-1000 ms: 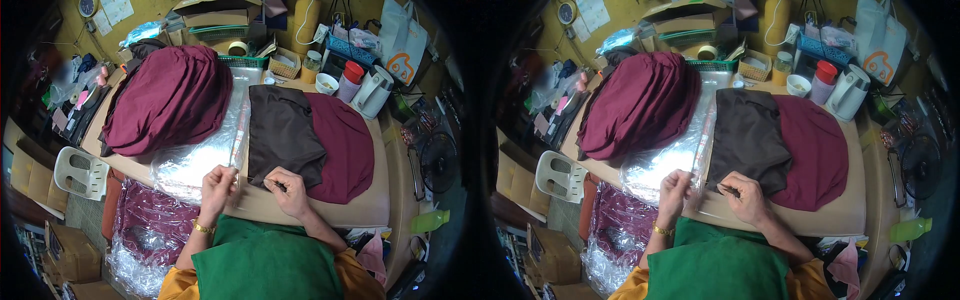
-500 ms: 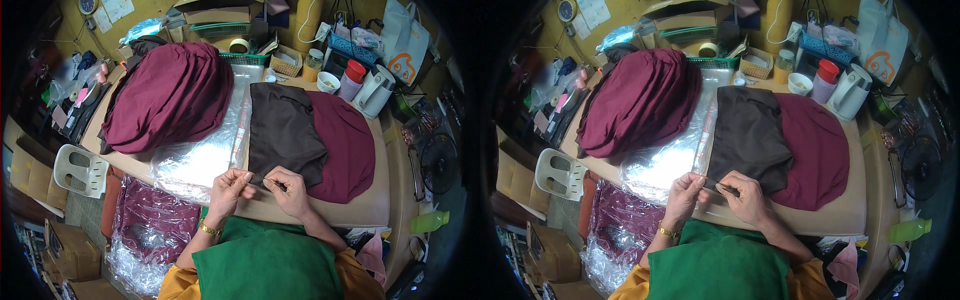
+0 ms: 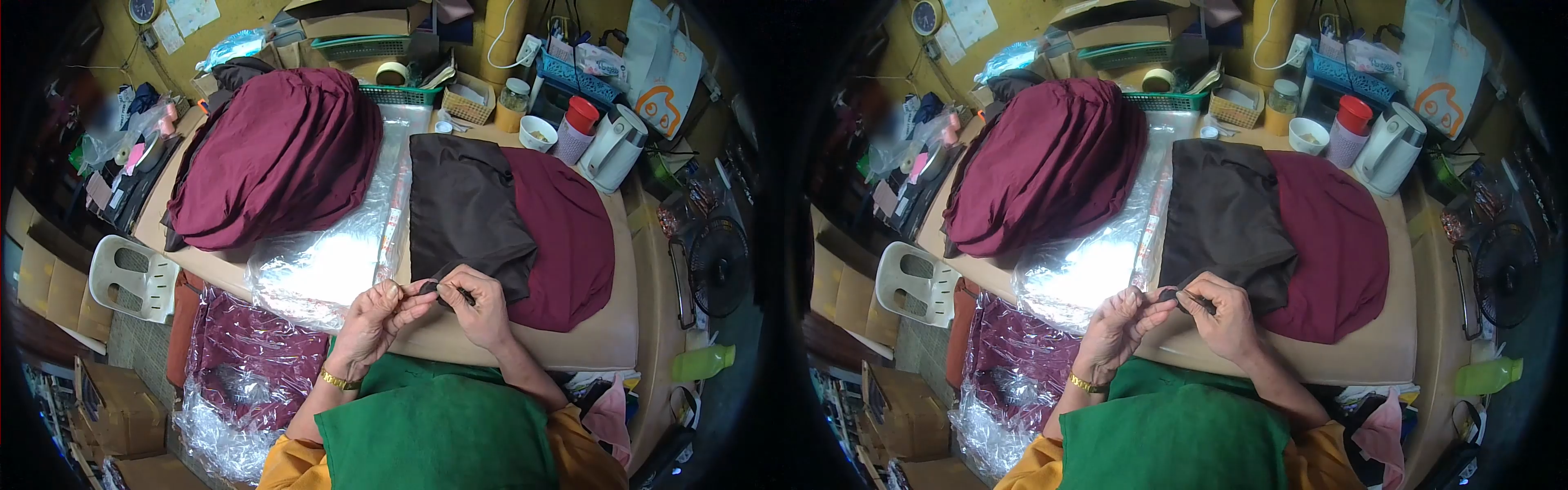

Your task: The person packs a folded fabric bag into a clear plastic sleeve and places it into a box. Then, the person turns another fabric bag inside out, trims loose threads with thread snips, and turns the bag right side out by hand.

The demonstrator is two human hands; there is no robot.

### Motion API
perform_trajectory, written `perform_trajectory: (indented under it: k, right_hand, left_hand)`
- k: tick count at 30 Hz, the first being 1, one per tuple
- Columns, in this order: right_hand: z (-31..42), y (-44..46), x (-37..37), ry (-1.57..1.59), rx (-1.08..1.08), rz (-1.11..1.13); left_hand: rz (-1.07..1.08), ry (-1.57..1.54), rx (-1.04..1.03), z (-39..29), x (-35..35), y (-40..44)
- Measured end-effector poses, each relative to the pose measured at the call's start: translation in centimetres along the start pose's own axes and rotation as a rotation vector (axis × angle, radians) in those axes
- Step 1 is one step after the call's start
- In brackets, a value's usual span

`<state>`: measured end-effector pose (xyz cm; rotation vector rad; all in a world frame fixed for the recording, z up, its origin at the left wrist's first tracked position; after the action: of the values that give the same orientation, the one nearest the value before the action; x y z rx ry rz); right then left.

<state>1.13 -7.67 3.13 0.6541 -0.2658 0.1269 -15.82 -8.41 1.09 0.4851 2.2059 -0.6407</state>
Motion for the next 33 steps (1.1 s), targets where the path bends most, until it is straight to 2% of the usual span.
perform_trajectory:
  k: [3,4,5,6,8,9,10,12,15,17,19,20,22,24,26,27,29,33]
  right_hand:
    - [0.1,-0.2,0.0,-0.031,0.052,-0.054]
    - [0.2,-0.2,0.0,-0.031,0.053,-0.052]
    - [1.0,-0.2,0.0,-0.147,0.205,-0.056]
    - [1.7,-0.3,-0.1,-0.263,0.357,-0.061]
    - [2.6,-0.5,-0.7,-0.334,0.411,-0.003]
    - [3.0,-0.6,-1.1,-0.405,0.470,0.056]
    - [2.9,-0.6,-1.2,-0.404,0.471,0.056]
    - [1.9,-0.8,-2.0,-0.343,0.403,0.258]
    - [1.7,-0.9,-2.1,-0.401,0.452,0.269]
    - [1.9,-1.0,-2.4,-0.429,0.477,0.278]
    - [3.0,-1.3,-2.5,-0.531,0.635,0.157]
    - [2.9,-1.4,-2.6,-0.530,0.636,0.159]
    - [3.0,-1.5,-2.5,-0.535,0.679,0.113]
    - [2.8,-1.3,-2.4,-0.509,0.640,0.190]
    - [2.5,-1.3,-2.5,-0.483,0.603,0.264]
    - [2.3,-1.3,-2.5,-0.501,0.574,0.304]
    - [2.2,-1.3,-2.5,-0.520,0.544,0.347]
    - [3.1,-0.4,-2.0,-0.433,0.435,0.359]
  left_hand:
    - [0.025,0.058,-0.020,0.1,0.5,-0.1]
    - [-0.101,0.247,-0.086,0.1,1.7,-0.1]
    - [-0.228,0.436,-0.151,0.1,2.4,-0.3]
    - [-0.230,0.436,-0.152,-0.1,2.1,-0.4]
    - [-0.205,0.217,-0.095,-0.3,1.3,-0.7]
    - [-0.206,0.217,-0.097,-0.5,1.7,-0.7]
    - [-0.132,0.201,-0.069,-0.7,2.1,-0.7]
    - [-0.060,0.186,-0.042,-0.6,2.4,-0.8]
    - [-0.166,0.295,-0.062,-0.5,3.5,-0.9]
    - [-0.018,0.236,-0.010,-0.3,4.6,-0.9]
    - [-0.104,0.149,0.009,-0.6,3.3,-1.5]
    - [-0.187,0.064,0.029,-0.6,3.0,-1.8]
    - [-0.176,0.005,0.054,-0.5,2.9,-2.1]
    - [-0.166,-0.053,0.077,-0.3,3.5,-2.2]
    - [0.069,-0.105,0.136,0.0,4.5,-1.8]
    - [0.068,-0.105,0.133,0.0,5.1,-1.7]
    - [0.277,-0.208,0.171,0.3,5.1,-1.5]
    - [0.122,-0.206,0.159,0.0,3.4,-2.5]
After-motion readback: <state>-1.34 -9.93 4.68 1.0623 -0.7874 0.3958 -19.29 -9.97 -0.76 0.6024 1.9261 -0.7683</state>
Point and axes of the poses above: each hand's wrist, its own y-axis towards the middle knuckle, its own x-axis out of the back of the hand, z = x × y, the point moved 4 cm from there along y, towards the middle knuckle, and after that the axes turned 15 degrees about x, right-handed, at the moved point
